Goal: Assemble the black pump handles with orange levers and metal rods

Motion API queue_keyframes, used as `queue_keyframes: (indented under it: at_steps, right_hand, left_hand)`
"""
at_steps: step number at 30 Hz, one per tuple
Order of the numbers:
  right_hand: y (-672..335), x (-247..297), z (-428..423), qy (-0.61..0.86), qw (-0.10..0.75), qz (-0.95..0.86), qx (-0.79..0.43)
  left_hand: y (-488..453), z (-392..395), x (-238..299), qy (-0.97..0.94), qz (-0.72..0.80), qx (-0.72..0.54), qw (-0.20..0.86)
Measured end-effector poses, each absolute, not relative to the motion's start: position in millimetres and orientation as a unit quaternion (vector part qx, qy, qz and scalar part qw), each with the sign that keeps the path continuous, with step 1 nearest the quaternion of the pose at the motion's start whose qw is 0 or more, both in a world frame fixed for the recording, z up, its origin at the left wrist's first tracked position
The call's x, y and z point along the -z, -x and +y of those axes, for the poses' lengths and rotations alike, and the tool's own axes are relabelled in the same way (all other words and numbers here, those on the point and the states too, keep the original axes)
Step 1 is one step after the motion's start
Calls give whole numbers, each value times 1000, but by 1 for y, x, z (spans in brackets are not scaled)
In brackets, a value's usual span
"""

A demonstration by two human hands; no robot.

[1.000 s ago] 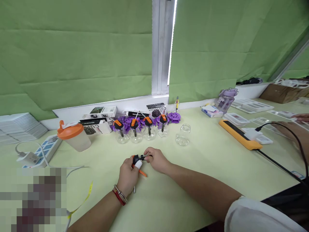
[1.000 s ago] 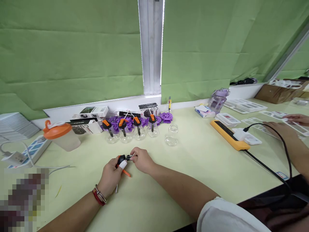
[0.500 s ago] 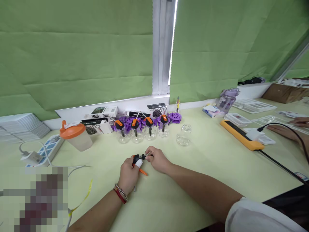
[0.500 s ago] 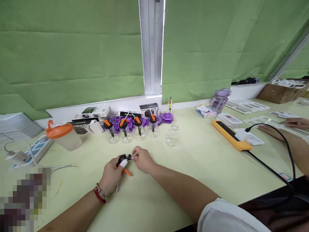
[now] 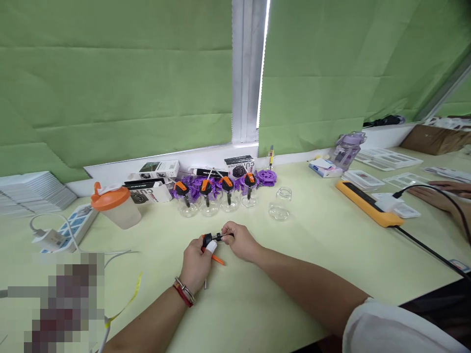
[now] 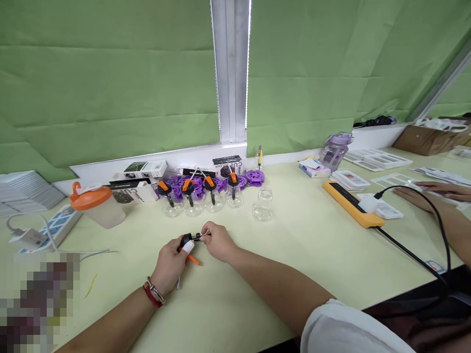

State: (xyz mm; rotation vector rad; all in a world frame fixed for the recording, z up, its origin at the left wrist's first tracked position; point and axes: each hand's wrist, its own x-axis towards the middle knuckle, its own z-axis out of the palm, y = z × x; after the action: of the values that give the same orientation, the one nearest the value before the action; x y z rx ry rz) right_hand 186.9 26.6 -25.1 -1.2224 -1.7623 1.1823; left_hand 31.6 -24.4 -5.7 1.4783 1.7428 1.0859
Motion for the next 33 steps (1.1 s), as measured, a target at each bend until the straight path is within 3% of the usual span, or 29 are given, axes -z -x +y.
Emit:
queue_keyframes:
  at_steps: [33]
  right_hand:
    - [-189,24,26,468,340,-679,-453]
  left_hand:
    - [-31,-24,6,-555,660,-408,300]
